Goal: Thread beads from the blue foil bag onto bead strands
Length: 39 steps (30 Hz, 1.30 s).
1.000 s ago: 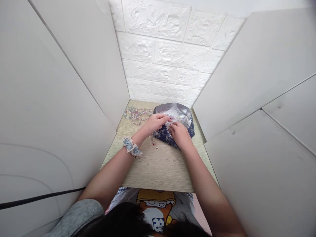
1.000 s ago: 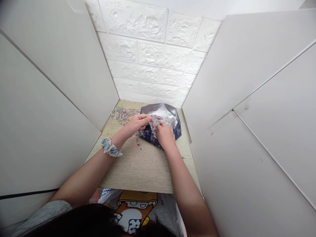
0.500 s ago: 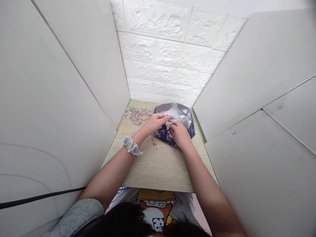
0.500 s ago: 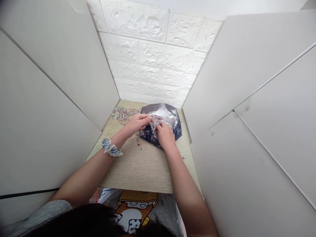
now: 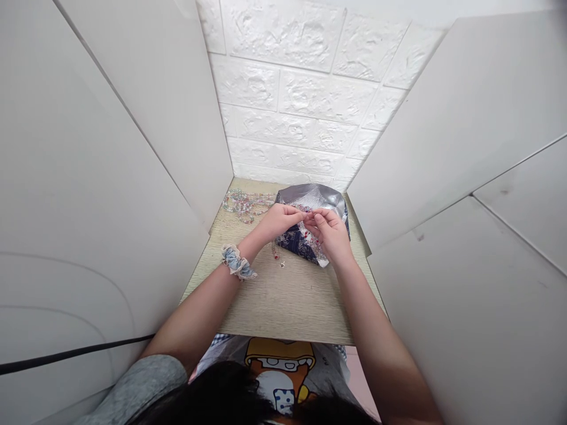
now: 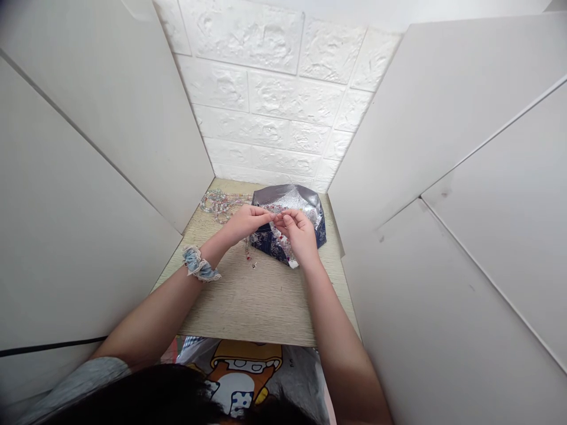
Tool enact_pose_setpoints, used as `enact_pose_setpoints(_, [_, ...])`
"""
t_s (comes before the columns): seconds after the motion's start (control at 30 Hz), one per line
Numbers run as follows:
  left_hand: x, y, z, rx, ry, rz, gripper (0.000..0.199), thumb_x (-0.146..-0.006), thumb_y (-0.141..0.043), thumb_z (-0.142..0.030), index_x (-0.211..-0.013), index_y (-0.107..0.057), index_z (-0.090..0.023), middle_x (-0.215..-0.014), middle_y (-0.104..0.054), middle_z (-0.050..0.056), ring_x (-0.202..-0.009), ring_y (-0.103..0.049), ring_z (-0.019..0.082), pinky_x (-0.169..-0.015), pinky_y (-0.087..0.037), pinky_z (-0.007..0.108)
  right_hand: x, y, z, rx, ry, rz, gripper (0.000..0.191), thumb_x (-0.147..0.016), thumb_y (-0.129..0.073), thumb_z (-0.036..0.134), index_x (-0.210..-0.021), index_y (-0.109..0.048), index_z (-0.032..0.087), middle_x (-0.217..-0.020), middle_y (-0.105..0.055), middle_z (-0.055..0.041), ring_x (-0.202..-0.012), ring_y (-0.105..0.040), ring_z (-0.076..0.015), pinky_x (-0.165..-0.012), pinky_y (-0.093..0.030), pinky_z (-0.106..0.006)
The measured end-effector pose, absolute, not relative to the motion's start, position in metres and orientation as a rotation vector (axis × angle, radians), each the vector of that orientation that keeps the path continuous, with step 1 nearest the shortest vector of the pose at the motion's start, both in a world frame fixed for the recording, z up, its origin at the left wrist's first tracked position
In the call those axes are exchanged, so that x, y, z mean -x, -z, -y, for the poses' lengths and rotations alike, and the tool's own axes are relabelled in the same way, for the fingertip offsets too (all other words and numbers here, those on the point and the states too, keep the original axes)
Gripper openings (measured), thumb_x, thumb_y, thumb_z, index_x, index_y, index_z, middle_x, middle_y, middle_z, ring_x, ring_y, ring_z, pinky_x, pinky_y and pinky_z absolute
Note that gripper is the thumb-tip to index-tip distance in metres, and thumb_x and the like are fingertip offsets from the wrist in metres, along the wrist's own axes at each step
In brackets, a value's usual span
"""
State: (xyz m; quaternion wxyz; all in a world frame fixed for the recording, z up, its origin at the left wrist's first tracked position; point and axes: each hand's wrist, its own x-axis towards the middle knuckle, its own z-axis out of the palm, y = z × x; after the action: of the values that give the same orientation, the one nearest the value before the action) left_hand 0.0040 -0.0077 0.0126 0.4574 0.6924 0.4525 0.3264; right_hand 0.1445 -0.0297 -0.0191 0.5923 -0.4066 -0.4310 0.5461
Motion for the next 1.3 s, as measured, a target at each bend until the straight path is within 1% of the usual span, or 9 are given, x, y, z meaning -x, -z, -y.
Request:
enact_pose_setpoints(0.13, [-0.0038,-0.0099,0.006,-1.708,-0.794,-1.076,0.037,-0.067,-0.051,-0.044,-0.072,-0.067,-0.011,-0.053,-0.051,-0.001,-0.05,-0.035,0.005,-0.048,-0.026,0.019,-0.1422,0.0162,0.032,0.925,-1.355,0.936,0.021,-0.064,-0.062,0.033,-0.077,-0.051,0.02,-0.07,-0.059,0.0024,-0.069,-0.058,-0.0087,-0.077,-0.048,-0.029])
enact_pose_setpoints(0.33, [-0.0038,-0.0108,0.007,-1.723,-0.778,-1.067,0.036,-0.067,-0.05,-0.043,-0.07,-0.067,-0.012,-0.053,-0.051,-0.001,-0.05,-0.035,0.006,-0.046,-0.025,0.019,-0.141,0.016,0.0322,0.923,-1.364,0.922,0.023,-0.062,-0.063,0.035,-0.075,-0.051,0.02,-0.07,-0.058,0.0029,-0.068,-0.058,-0.0083,-0.077,-0.049,-0.029])
enact_pose_setpoints(0.63, [-0.0031,-0.0098,0.007,-1.749,-0.762,-1.05,0.036,-0.069,-0.048,-0.041,-0.07,-0.066,-0.011,-0.049,-0.045,-0.002,-0.048,-0.031,0.005,-0.046,-0.023,0.019,-0.1398,0.0163,0.0318,0.936,-1.356,0.939,0.022,-0.061,-0.064,0.034,-0.074,-0.053,0.02,-0.069,-0.059,0.0028,-0.068,-0.058,-0.0086,-0.076,-0.049,-0.029])
enact_pose_setpoints(0.77, [-0.0026,-0.01,0.0072,-1.781,-0.744,-1.072,0.038,-0.069,-0.046,-0.044,-0.07,-0.066,-0.011,-0.046,-0.041,-0.003,-0.045,-0.027,0.005,-0.044,-0.02,0.019,-0.1397,0.0167,0.0321,0.95,-1.352,0.966,0.022,-0.061,-0.064,0.034,-0.074,-0.054,0.02,-0.069,-0.06,0.0031,-0.067,-0.058,-0.0083,-0.075,-0.048,-0.028])
enact_pose_setpoints(0.93, [-0.002,-0.0094,0.0064,-1.789,-0.736,-1.08,0.04,-0.069,-0.047,-0.047,-0.061,-0.063,-0.011,-0.043,-0.031,-0.004,-0.042,-0.023,0.004,-0.042,-0.016,0.02,-0.142,0.0158,0.033,1.038,-1.303,1.065,0.02,-0.061,-0.064,0.034,-0.071,-0.055,0.019,-0.068,-0.06,0.0016,-0.067,-0.057,-0.0099,-0.074,-0.047,-0.03])
enact_pose_setpoints(1.03, [-0.0023,-0.0102,0.0072,-1.764,-0.72,-1.071,0.042,-0.069,-0.047,-0.049,-0.056,-0.058,-0.012,-0.041,-0.028,-0.005,-0.04,-0.022,0.004,-0.04,-0.016,0.019,-0.1457,0.0152,0.0332,1.078,-1.144,1.22,0.016,-0.062,-0.063,0.031,-0.067,-0.056,0.018,-0.068,-0.058,0.0009,-0.067,-0.055,-0.0103,-0.073,-0.045,-0.03])
enact_pose_setpoints(1.1, [-0.0027,-0.0122,0.0088,-1.731,-0.686,-1.041,0.043,-0.071,-0.044,-0.051,-0.059,-0.058,-0.012,-0.041,-0.032,-0.005,-0.039,-0.026,0.004,-0.039,-0.018,0.019,-0.1474,0.0141,0.0337,1.079,-1.007,1.345,0.014,-0.063,-0.063,0.029,-0.063,-0.055,0.017,-0.073,-0.056,0.0,-0.072,-0.053,-0.011,-0.073,-0.044,-0.029])
enact_pose_setpoints(1.23, [-0.0034,-0.0166,0.0119,-1.645,-0.63,-0.931,0.039,-0.074,-0.042,-0.048,-0.084,-0.059,-0.014,-0.048,-0.046,-0.002,-0.041,-0.039,0.005,-0.039,-0.023,0.018,-0.1475,0.0109,0.0356,1.118,-0.889,1.489,0.011,-0.065,-0.06,0.028,-0.063,-0.058,0.018,-0.085,-0.054,-0.0022,-0.083,-0.051,-0.0133,-0.074,-0.043,-0.029])
enact_pose_setpoints(1.3, [-0.0035,-0.0168,0.012,-1.628,-0.62,-0.874,0.036,-0.074,-0.045,-0.046,-0.083,-0.059,-0.014,-0.054,-0.05,-0.001,-0.041,-0.04,0.004,-0.039,-0.023,0.018,-0.1476,0.0103,0.0356,1.11,-0.911,1.475,0.011,-0.067,-0.059,0.03,-0.066,-0.059,0.018,-0.083,-0.055,-0.002,-0.079,-0.051,-0.0129,-0.07,-0.043,-0.028])
